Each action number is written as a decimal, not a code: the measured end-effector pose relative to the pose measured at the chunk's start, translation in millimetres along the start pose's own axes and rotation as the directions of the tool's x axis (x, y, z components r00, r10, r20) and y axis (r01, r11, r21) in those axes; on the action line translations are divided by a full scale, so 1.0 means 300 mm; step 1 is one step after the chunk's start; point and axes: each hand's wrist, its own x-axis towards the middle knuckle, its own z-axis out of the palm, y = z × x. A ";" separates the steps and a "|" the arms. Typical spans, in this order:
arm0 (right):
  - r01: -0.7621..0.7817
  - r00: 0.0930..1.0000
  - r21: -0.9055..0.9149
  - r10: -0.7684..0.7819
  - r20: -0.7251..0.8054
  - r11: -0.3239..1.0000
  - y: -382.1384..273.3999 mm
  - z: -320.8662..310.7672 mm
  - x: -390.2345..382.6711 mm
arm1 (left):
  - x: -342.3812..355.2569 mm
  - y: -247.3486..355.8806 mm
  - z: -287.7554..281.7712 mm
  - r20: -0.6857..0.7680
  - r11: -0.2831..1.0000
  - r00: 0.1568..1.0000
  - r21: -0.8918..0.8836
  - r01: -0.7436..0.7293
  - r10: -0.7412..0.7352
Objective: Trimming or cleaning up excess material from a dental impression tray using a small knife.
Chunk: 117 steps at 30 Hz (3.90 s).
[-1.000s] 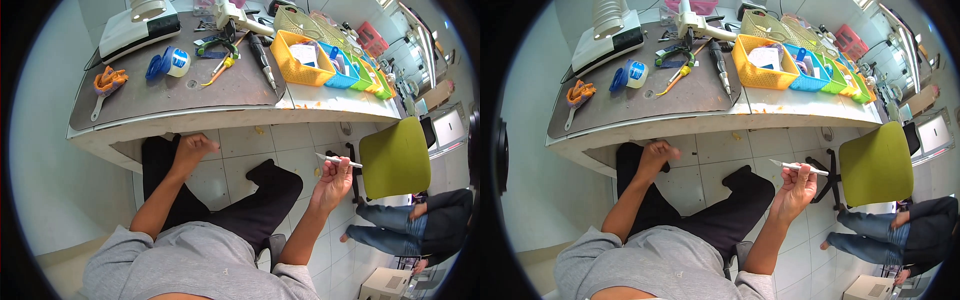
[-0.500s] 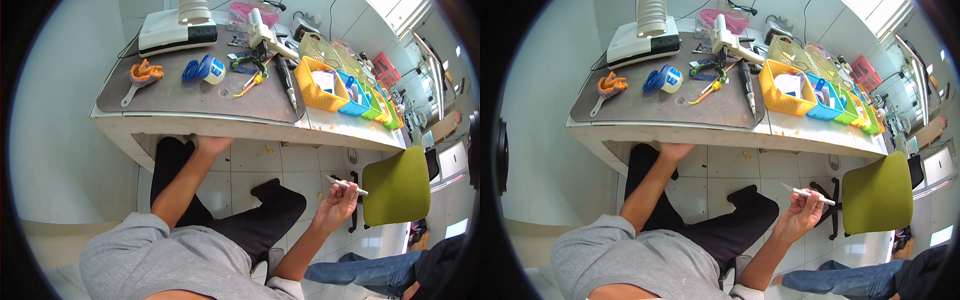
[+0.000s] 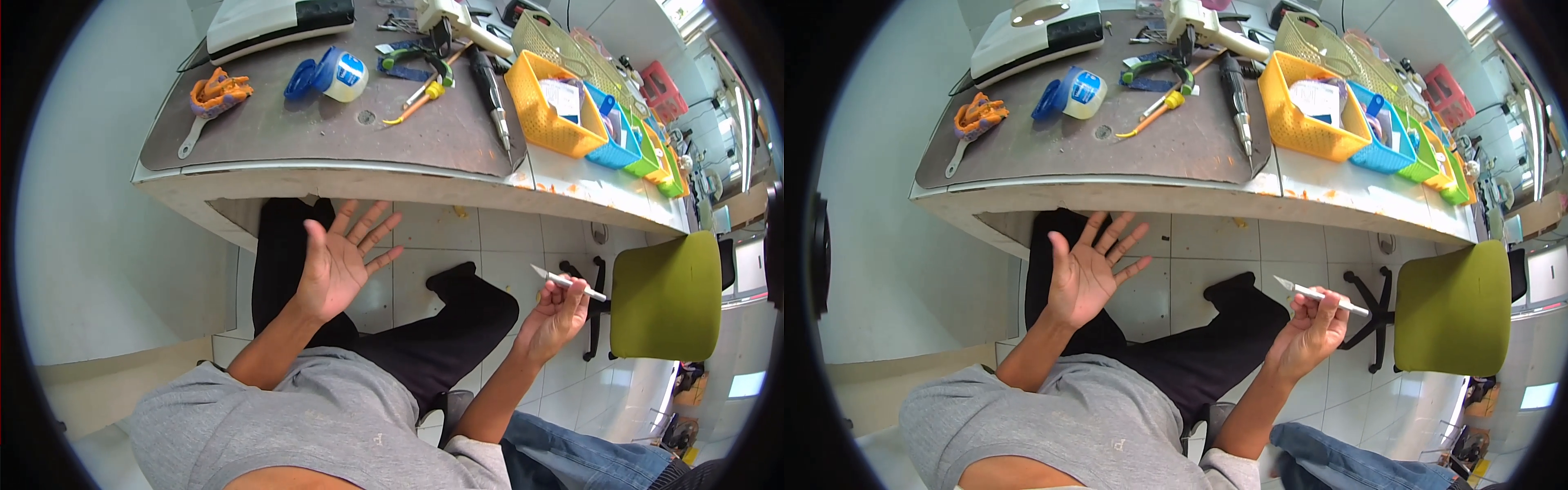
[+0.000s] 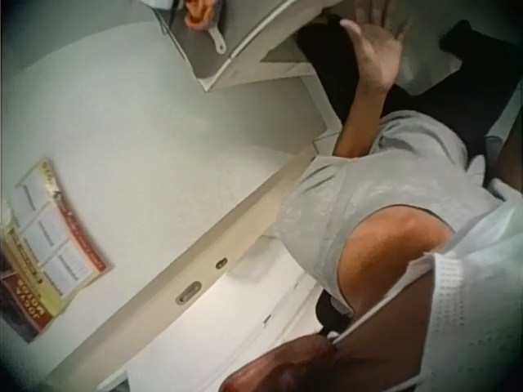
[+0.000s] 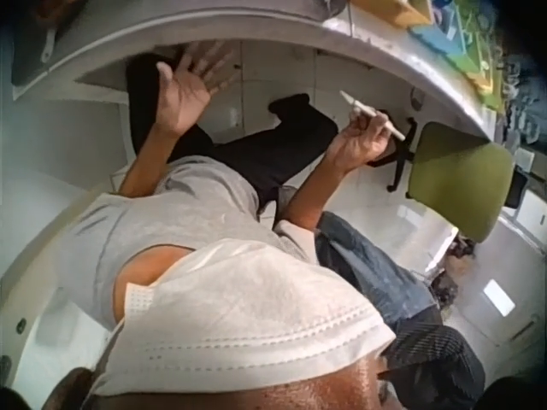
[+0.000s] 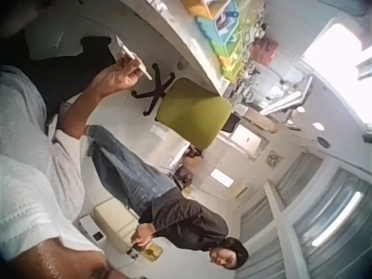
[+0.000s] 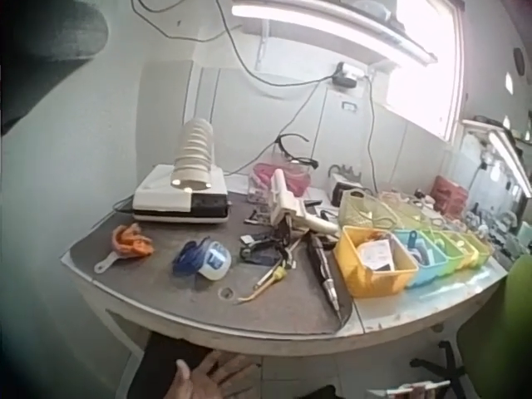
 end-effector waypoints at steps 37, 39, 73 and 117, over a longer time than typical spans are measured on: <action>0.330 0.942 -0.358 -0.282 0.182 0.873 -0.065 0.062 -0.079 | 0.191 -0.219 0.339 0.281 0.477 0.939 0.865 -0.157 -0.200; 0.350 0.935 -0.384 -0.296 0.194 0.855 -0.067 0.059 -0.080 | 0.190 -0.208 0.339 0.254 0.471 0.935 0.875 -0.112 -0.249; 0.102 0.969 -0.095 -0.077 0.234 0.990 -0.143 0.031 -0.076 | 0.146 -0.168 0.400 0.468 0.432 0.856 0.834 -0.344 -0.220; 0.739 0.591 -0.548 0.014 0.807 0.392 -0.090 0.625 0.017 | 0.250 0.299 -0.355 0.062 0.867 0.995 -0.496 -0.035 0.075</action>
